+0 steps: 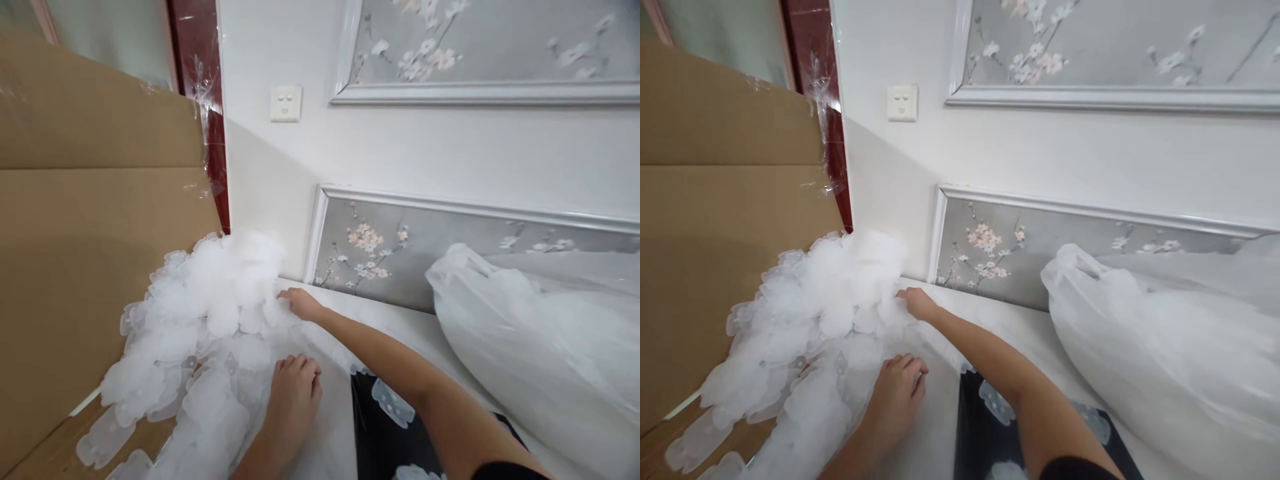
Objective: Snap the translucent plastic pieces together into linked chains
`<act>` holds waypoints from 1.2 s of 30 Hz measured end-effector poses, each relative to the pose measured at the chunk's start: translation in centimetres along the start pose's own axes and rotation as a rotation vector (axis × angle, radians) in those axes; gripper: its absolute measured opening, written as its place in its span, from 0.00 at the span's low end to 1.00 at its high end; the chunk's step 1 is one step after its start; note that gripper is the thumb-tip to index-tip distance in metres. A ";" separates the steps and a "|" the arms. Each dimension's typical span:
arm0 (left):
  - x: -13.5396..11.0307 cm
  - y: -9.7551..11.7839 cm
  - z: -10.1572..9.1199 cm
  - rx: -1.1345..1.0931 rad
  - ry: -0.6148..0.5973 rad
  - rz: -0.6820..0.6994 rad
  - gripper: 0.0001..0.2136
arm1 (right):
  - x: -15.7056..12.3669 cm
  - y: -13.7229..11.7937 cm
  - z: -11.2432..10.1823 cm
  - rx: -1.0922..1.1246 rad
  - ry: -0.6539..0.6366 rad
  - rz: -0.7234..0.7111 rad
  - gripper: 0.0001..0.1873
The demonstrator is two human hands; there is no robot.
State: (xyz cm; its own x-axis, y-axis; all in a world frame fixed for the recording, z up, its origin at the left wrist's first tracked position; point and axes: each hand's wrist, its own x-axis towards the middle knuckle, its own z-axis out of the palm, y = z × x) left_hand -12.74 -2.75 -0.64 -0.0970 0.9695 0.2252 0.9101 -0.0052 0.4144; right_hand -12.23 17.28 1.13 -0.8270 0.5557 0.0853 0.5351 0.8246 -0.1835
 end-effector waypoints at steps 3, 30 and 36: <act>0.1 -0.1 -0.2 0.033 0.040 0.005 0.12 | -4.7 -0.8 0.1 -0.017 -0.005 -0.060 0.29; -0.7 0.7 0.0 -0.067 -0.011 -0.065 0.13 | 15.1 -3.1 -6.7 0.163 -0.054 0.005 0.65; -0.6 0.5 0.5 -0.171 0.029 -0.098 0.09 | 16.0 -4.7 -5.4 0.119 -0.050 0.016 0.60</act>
State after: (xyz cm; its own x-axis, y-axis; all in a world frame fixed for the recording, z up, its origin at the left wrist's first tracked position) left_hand -11.99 -3.22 -0.98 -0.1953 0.9600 0.2009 0.8142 0.0445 0.5788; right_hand -27.01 22.86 8.64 -0.8278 0.5601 0.0333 0.5264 0.7958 -0.2992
